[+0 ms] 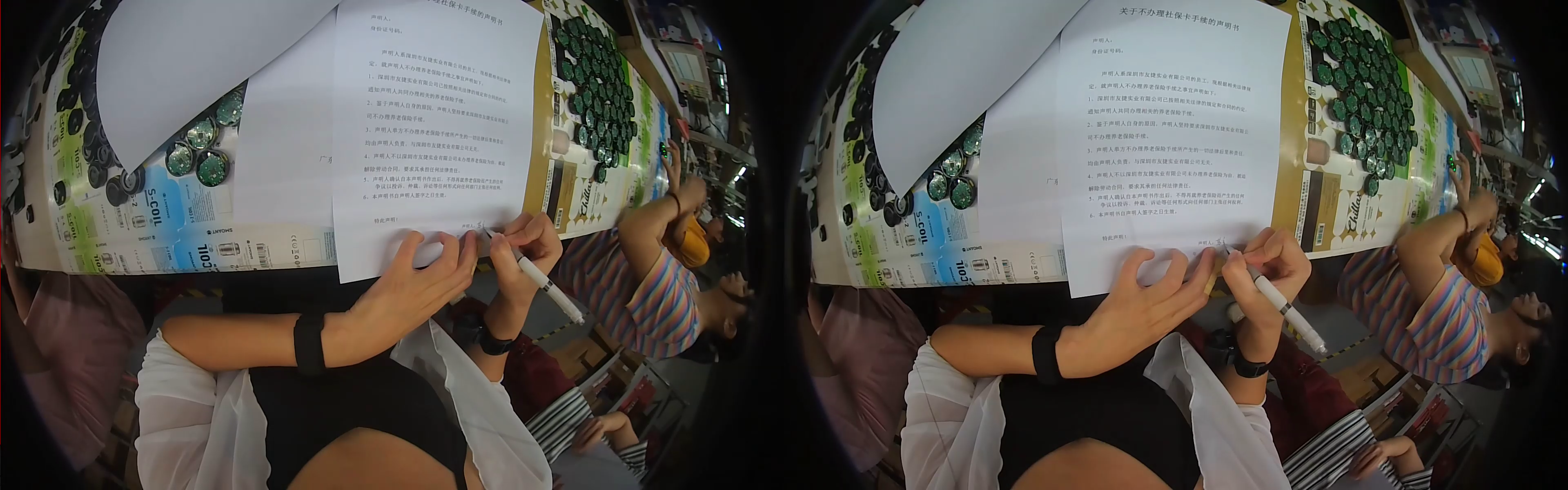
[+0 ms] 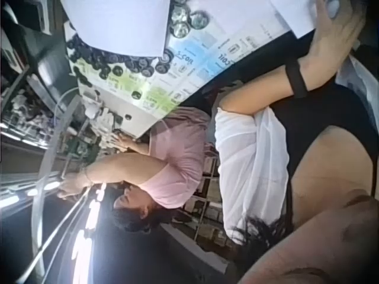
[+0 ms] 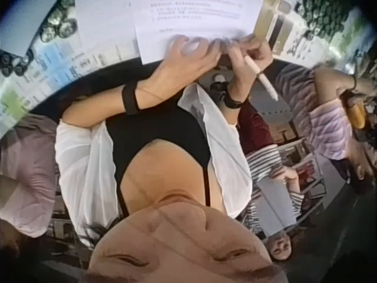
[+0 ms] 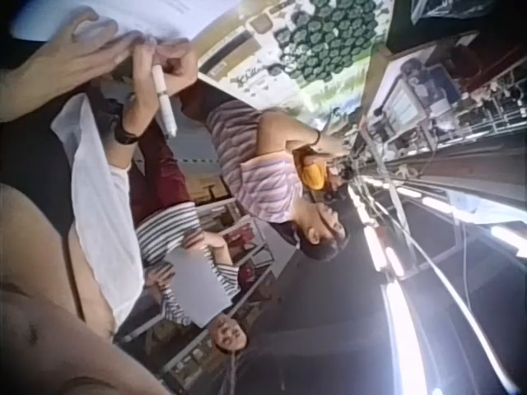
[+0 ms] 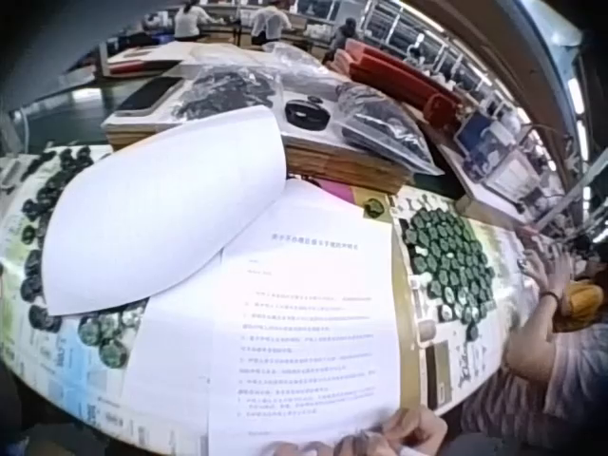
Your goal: The person signs a document with a pen, turns the page, and signs a second document. They then flip to a third document, write on it, and turn the page to sign a final document.
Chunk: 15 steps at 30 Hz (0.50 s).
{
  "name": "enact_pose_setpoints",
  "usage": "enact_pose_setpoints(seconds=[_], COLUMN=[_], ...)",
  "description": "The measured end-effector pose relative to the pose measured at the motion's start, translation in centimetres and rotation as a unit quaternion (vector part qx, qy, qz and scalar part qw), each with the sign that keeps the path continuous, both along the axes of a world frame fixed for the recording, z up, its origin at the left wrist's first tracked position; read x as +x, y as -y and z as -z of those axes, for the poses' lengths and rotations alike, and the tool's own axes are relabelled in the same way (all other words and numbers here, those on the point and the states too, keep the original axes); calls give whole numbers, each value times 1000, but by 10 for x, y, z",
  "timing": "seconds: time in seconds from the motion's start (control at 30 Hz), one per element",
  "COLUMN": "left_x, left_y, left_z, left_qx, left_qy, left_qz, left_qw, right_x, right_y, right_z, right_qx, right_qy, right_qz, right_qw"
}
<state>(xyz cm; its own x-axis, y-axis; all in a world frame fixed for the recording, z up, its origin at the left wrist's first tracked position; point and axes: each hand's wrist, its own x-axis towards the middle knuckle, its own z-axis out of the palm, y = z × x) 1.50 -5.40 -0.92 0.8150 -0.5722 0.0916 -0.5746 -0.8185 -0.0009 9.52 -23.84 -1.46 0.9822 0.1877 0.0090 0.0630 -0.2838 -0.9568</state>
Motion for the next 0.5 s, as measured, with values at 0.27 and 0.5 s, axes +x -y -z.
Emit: enact_pose_setpoints(seconds=[0.27,0.5], left_x=[1,2], left_y=[2,2], left_z=[0,-1], left_qx=[-9,-8], left_qy=[-4,2], left_qz=[-6,-7], left_qw=[1000,1000], right_x=[1,2], right_y=[0,-3], right_z=[-1,-1], right_qx=[6,4], right_qy=[-3,-6], right_qz=[11,15], right_qw=[1000,1000])
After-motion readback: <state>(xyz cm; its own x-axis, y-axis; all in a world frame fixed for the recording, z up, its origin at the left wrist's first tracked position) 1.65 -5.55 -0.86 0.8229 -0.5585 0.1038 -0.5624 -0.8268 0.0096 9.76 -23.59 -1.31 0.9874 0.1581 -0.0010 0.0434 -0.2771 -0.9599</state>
